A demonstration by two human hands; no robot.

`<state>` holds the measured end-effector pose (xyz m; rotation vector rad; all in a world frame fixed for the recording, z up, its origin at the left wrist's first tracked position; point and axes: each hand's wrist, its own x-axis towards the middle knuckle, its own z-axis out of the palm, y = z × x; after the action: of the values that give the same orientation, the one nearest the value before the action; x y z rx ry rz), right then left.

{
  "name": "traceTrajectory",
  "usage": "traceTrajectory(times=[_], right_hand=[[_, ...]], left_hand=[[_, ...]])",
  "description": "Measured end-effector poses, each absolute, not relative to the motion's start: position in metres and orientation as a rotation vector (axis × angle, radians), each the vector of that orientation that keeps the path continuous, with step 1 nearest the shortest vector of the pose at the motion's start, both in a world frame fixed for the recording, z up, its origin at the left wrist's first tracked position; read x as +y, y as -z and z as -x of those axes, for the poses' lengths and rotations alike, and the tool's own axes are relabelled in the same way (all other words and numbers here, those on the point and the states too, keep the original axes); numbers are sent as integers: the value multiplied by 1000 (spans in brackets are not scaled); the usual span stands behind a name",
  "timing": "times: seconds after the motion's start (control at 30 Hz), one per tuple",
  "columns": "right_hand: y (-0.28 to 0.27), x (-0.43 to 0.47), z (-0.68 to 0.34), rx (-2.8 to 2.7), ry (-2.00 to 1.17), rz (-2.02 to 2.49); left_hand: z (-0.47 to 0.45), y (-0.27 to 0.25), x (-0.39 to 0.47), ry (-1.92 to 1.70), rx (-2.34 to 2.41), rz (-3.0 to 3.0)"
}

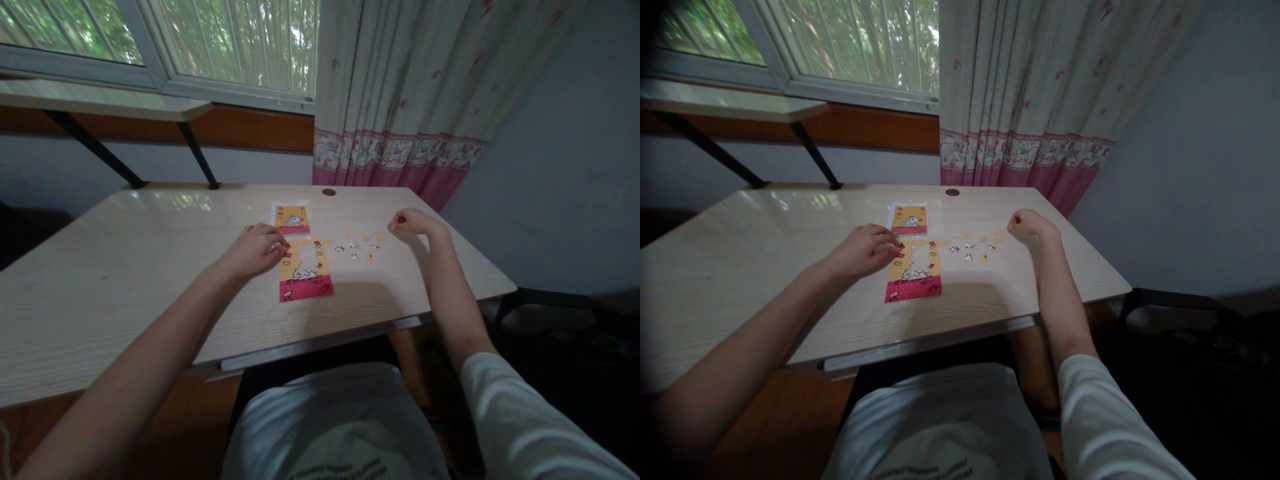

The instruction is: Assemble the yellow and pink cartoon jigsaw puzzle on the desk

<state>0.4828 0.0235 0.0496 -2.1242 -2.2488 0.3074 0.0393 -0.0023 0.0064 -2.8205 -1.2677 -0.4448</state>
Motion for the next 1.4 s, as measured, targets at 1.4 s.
traceTrajectory(times=[1.4], right_hand=[[-26, 28, -421, -2281, -961, 1766]], left_hand=[[-41, -8, -3, 455, -1253, 2853]])
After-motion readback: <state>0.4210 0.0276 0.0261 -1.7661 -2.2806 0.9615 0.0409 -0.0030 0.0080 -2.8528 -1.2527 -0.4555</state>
